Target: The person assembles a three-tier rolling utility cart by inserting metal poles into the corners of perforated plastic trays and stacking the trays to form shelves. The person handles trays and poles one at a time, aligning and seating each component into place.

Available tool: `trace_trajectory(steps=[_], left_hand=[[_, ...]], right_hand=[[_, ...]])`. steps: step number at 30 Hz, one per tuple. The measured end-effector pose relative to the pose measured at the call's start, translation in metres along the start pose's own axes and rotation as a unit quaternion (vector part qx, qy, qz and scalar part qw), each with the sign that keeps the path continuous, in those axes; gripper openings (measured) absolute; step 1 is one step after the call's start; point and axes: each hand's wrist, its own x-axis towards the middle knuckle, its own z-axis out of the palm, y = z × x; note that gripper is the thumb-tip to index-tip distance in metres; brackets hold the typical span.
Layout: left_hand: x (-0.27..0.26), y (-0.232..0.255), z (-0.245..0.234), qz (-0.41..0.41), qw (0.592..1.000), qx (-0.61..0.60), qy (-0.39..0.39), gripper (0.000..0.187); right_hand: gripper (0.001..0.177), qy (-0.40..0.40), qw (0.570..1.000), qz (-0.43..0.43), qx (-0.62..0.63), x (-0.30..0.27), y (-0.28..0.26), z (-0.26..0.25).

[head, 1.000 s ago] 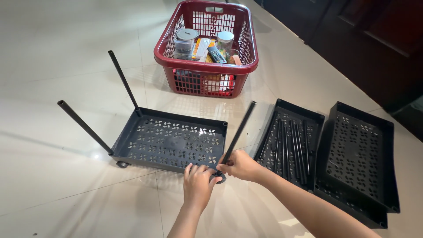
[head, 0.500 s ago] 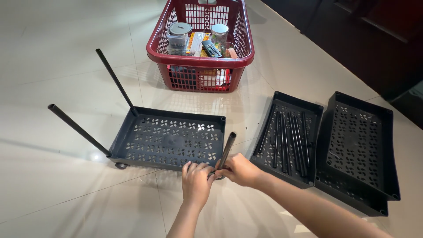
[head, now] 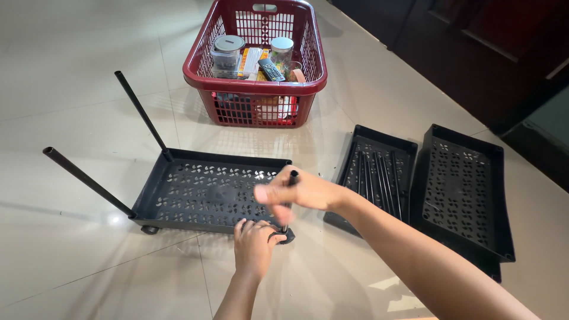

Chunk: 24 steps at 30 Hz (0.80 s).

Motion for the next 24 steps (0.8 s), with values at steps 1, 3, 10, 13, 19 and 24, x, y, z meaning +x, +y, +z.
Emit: trace_trajectory(steps=[1, 3, 10, 13, 19, 24], left_hand=[[0.0, -0.002, 0.001, 0.003, 1.0, 0.0, 0.011, 0.025], [0.0, -0.005, 0.004, 0.009, 0.999, 0.0, 0.031, 0.028], [0.001, -0.009, 0.009, 0.016, 0.998, -0.018, 0.052, 0.027], [-0.001, -0.006, 0.01, 0.011, 0.999, -0.027, 0.039, 0.026], [0.002, 0.008, 0.015, -0.019, 0.997, 0.073, 0.025, 0.032], [0.002, 0.019, 0.025, -0.06, 0.99, 0.119, 0.046, 0.02]], right_hand=[[0.057, 0.032, 0.998, -0.017, 0.052, 0.003, -0.001, 0.004], [0.065, 0.096, 0.982, -0.048, 0.155, 0.009, 0.003, 0.017], [0.06, 0.342, 0.906, -0.018, 0.249, 0.023, 0.024, 0.057], [0.06, 0.391, 0.883, -0.008, 0.258, 0.023, 0.027, 0.063], [0.063, 0.49, 0.841, 0.022, 0.23, 0.028, 0.018, 0.081], [0.061, 0.437, 0.882, 0.016, 0.175, 0.017, 0.021, 0.089]])
